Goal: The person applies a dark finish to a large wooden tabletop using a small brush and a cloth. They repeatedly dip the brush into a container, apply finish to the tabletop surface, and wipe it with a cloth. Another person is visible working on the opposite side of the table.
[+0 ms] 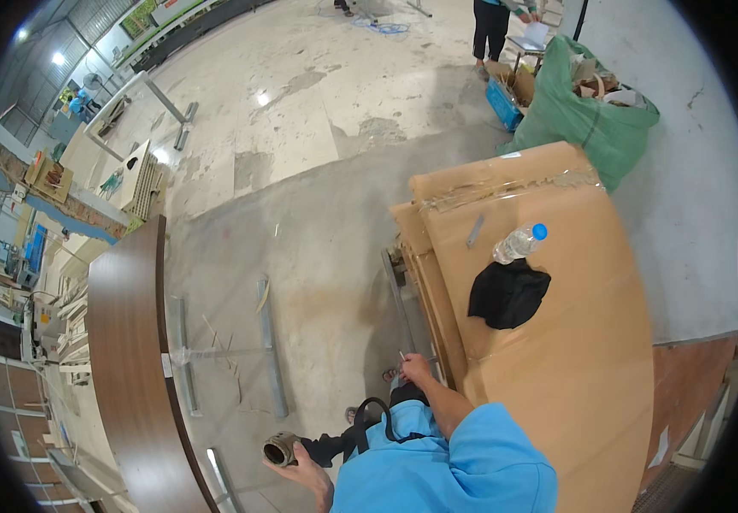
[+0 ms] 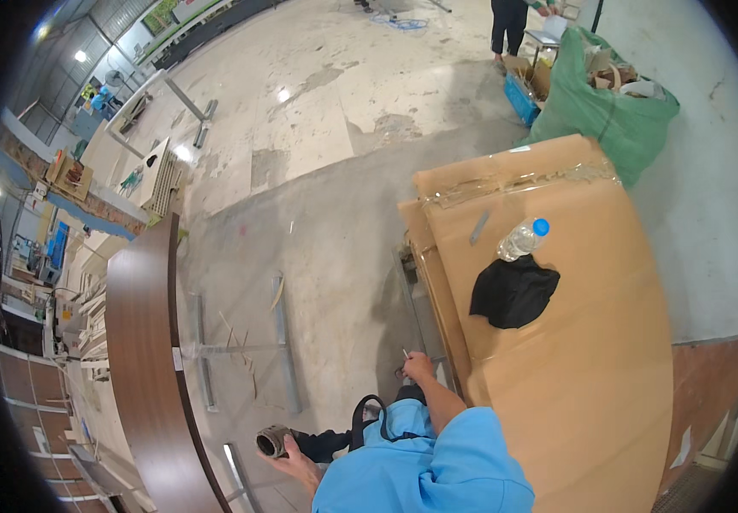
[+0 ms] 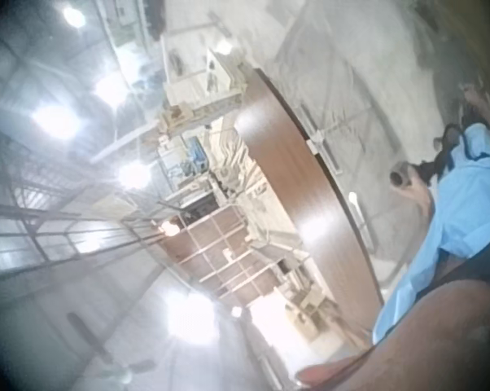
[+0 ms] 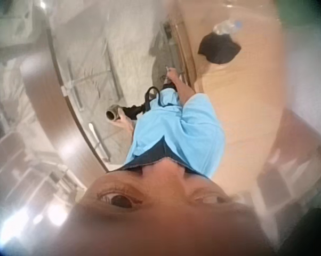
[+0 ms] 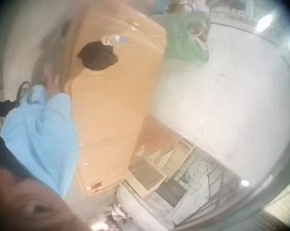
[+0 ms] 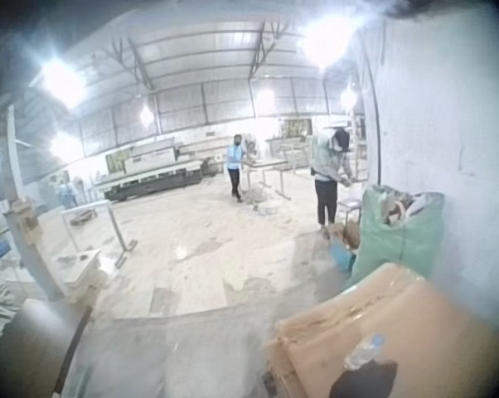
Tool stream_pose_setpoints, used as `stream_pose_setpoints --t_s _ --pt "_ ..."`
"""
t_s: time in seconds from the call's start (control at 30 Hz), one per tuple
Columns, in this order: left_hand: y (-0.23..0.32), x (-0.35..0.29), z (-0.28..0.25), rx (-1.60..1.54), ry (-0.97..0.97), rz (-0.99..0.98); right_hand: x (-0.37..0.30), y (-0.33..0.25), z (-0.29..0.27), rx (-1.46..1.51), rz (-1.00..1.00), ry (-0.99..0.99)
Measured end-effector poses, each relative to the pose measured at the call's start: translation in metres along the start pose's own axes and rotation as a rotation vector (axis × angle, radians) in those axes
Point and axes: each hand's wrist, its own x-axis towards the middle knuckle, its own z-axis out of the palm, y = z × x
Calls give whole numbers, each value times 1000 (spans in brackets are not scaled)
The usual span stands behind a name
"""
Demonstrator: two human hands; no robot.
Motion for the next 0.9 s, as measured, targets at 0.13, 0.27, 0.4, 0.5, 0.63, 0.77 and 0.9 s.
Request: stream_pose_setpoints --t_s 0.13,0.27,0.4,0.5,0.63,0.77,0.9 --pt "-7 1 7 4 18 18 -3 -24 -14 29 -67 15" --pt "1 7 23 -33 -47 51 20 -25 -21 129 -136 20" --pt "6 11 17 150 -11 33 37 -15 -22 306 -98 -151" --pt "0 14 14 225 -36 52 39 -7 -19 246 -94 -175" --pt "-6 2 14 148 -15 50 35 4 -14 140 -29 -186" --pt "-6 2 9 158 -4 31 29 5 -7 71 13 -161" --pt "-6 2 0 185 -22 8 32 -9 0 62 2 -192"
